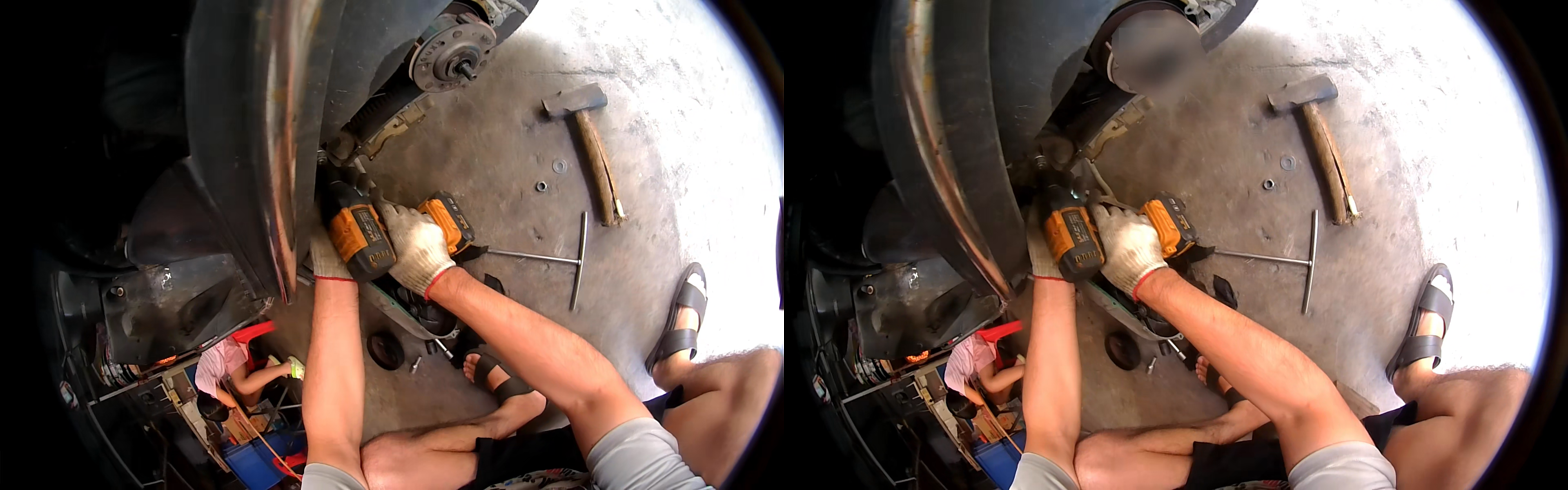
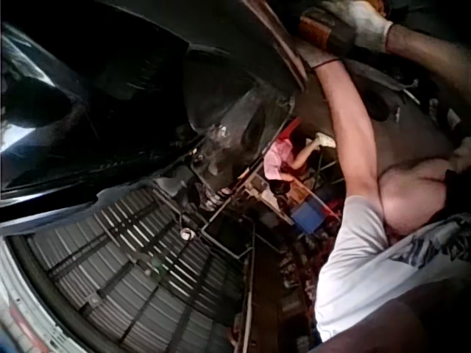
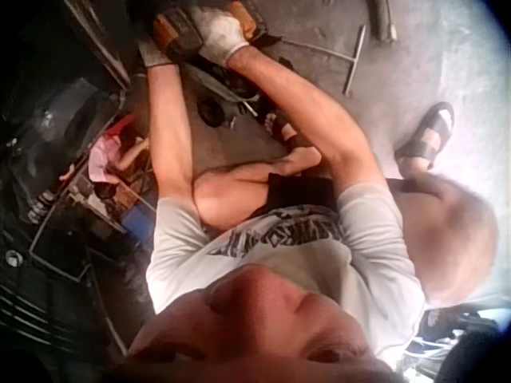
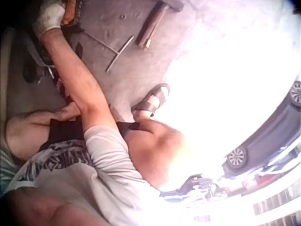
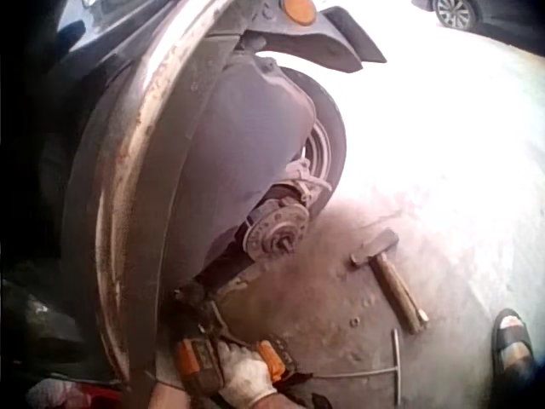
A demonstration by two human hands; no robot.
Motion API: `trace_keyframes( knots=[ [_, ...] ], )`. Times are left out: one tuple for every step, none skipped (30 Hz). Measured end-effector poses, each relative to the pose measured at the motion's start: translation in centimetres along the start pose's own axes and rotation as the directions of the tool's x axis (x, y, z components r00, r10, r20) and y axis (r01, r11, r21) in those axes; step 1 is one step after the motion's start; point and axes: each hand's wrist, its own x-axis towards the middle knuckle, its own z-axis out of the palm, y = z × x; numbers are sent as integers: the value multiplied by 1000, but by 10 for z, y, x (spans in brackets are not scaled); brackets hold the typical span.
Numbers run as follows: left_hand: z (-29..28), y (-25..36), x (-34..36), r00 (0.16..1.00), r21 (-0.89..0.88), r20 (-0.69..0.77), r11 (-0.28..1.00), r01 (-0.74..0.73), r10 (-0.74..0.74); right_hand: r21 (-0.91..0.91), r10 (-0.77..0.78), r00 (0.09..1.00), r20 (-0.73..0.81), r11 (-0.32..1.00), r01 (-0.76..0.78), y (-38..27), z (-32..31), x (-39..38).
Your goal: The person disassembles the transmission of a scooter using an impact wrench, removing the clutch bell, drive belt, clutch assembly, and variator pulley by hand. The person then takes apart the variator to remove roller weights and wipes components with a cloth.
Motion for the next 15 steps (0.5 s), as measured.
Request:
trace_keyframes(
  knots=[
    [10, -2, 0, 996, 37, 64, 997, -63, 61, 34, 20, 1000, -19, 999, -19, -1, 0, 1],
    [13, -5, 2, 997, 33, 60, 998, -57, 55, 31, 27, 999, -16, 999, -27, 1, 3, 2],
    [13, -4, 1, 996, 99, -4, 991, -89, 90, 42, 21, 998, -56, 999, -19, 0, 6, 2],
    [13, -3, 1, 990, 167, -65, 979, -117, 129, 51, 16, 995, -97, 999, -11, 0, 9, 2],
    [3, -1, 5, 989, 170, -68, 979, -115, 128, 55, 18, 995, -94, 998, -13, 0, 11, 3],
    [-4, 3, 7, 986, 249, -46, 958, -141, 157, 54, -2, 995, -98, 999, 7, -4, 10, 6],
    [-12, 7, 6, 984, 291, -36, 944, -154, 172, 53, -23, 995, -101, 998, 28, -8, 10, 9],
    [-18, 11, 5, 982, 334, -25, 928, -168, 187, 61, -24, 995, -99, 998, 30, -13, 10, 12],
    [0, -2, 3, 989, 238, -15, 961, -141, 149, 41, 6, 998, -68, 999, -3, -4, 7, 15],
    [4, -4, 2, 991, 196, -12, 972, -131, 136, 37, 25, 999, -34, 999, -24, -4, 7, 17],
    [7, -5, 2, 992, 155, -8, 981, -120, 123, 36, 27, 999, -32, 999, -26, -4, 6, 18],
    [6, -3, 3, 981, 254, 80, 948, -191, 176, 44, 32, 999, -39, 999, -30, -7, 7, 18],
    [4, -1, 4, 961, 343, 171, 901, -265, 218, 51, 37, 998, -46, 998, -35, -10, 8, 19],
    [2, 0, 5, 961, 348, 170, 899, -267, 219, 56, 34, 998, -45, 998, -32, -10, 8, 20],
    [2, -3, 7, 934, 458, 271, 822, -339, 234, 77, 29, 998, -47, 997, -25, -6, 8, 21]
  ],
)
